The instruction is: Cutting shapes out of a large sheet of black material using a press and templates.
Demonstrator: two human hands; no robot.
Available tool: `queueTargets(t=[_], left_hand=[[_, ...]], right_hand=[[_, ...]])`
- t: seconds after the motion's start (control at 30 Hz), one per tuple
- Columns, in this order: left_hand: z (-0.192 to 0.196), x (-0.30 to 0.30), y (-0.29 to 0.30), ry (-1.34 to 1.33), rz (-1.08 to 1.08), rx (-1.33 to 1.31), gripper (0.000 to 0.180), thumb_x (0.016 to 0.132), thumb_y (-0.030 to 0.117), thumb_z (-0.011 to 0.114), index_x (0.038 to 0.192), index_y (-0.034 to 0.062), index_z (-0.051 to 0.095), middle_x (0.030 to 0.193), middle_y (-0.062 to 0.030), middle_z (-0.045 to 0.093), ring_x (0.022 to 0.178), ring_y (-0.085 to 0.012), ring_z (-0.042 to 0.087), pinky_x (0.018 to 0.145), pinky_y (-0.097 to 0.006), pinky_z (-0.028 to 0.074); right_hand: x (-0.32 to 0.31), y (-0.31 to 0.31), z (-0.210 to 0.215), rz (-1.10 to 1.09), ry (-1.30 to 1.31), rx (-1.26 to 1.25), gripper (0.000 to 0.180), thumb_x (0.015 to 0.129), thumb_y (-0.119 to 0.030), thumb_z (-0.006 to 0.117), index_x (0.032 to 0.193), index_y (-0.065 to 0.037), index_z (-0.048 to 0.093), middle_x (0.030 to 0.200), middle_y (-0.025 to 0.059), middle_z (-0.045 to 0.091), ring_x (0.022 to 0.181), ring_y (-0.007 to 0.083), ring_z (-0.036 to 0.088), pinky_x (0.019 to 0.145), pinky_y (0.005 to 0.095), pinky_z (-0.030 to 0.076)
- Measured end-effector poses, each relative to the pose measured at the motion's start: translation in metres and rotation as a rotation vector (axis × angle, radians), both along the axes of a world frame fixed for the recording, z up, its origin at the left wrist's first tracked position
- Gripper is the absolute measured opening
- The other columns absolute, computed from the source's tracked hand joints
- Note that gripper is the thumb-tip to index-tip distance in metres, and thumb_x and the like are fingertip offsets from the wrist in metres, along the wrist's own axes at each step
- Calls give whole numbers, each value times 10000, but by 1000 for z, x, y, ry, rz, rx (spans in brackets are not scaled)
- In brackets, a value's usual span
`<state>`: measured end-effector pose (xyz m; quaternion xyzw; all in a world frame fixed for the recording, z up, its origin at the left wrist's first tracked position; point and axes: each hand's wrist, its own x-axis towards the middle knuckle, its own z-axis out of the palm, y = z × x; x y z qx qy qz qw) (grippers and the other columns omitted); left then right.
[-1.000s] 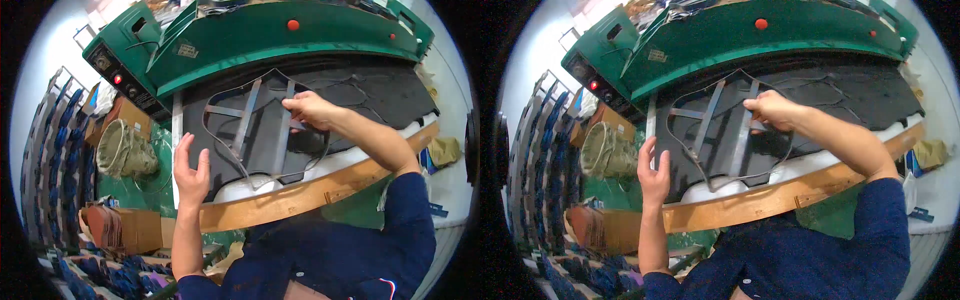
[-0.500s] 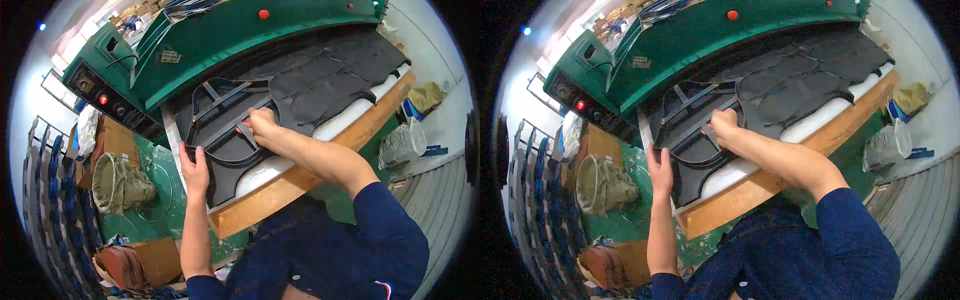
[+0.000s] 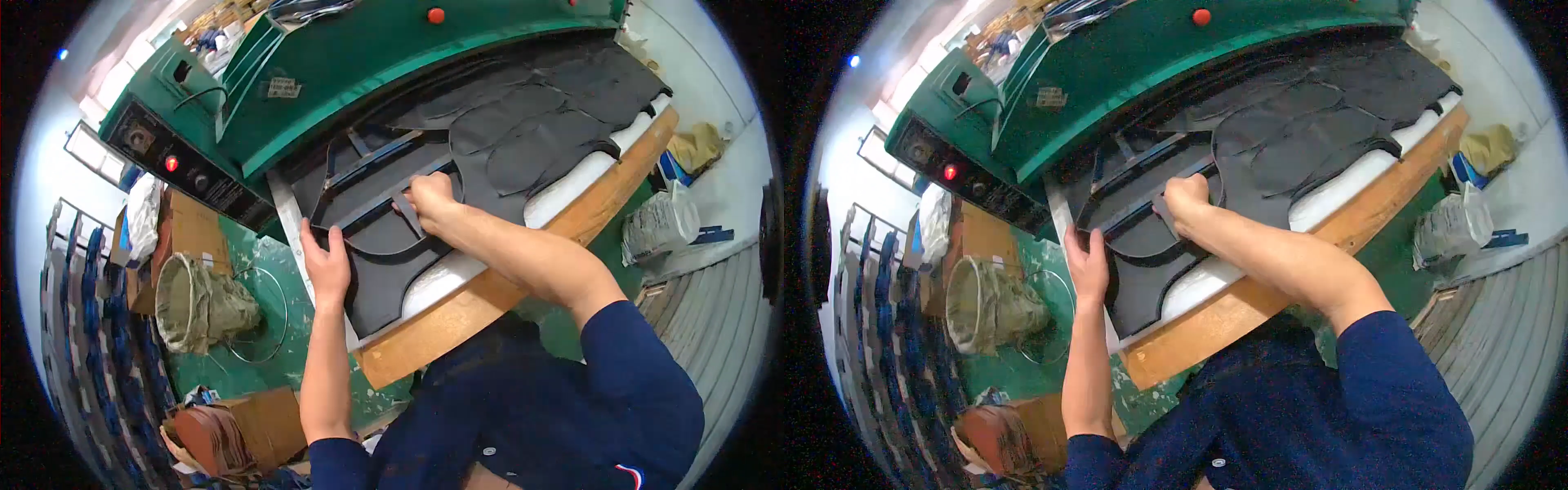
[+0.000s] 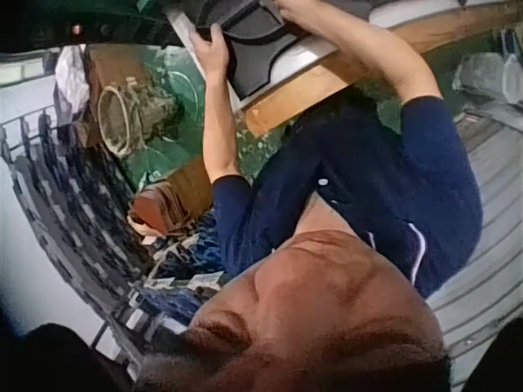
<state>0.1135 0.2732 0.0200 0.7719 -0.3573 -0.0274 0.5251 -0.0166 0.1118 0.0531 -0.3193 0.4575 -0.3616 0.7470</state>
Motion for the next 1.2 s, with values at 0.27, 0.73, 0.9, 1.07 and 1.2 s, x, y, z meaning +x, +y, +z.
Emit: queueTargets(t=[0.27,0.73,0.9,1.07,1.2], left_hand=[[6,-4,9,27,8,-69,560,920,224,619,1355,-70,427,1331,-260,520,1253,-356,492,1073,-392,357],[137,-84,13,-1100,-890,359,558,721,279,756,1208,86,565,1235,-138,578,1260,-326,496,1085,-549,333],[139,-106,-13,-965,-909,445,427,684,267,753,1031,77,593,798,-62,532,764,-247,566,723,-378,455],[119,-108,-38,-928,-733,428,320,667,221,783,893,76,609,707,-65,529,631,-263,561,575,-389,440],[108,-103,-53,-760,-529,337,290,710,187,790,916,49,640,689,-107,556,619,-304,581,549,-402,457]], right_hand=[[-4,-3,19,61,49,-7,156,915,-82,553,891,72,552,731,140,596,528,183,569,485,320,563],[-23,-86,135,1682,385,-926,393,948,-382,587,799,-18,600,630,43,600,578,125,614,531,274,477],[-1,-87,144,1822,322,-1103,369,955,-328,566,806,8,611,616,65,607,556,144,602,539,306,483],[12,-96,149,1189,-46,-1765,249,892,-214,648,987,14,620,781,135,658,712,219,639,662,361,508],[-30,-124,160,1070,-172,-1626,209,907,-144,643,1038,18,629,878,104,676,801,176,638,731,314,512]])
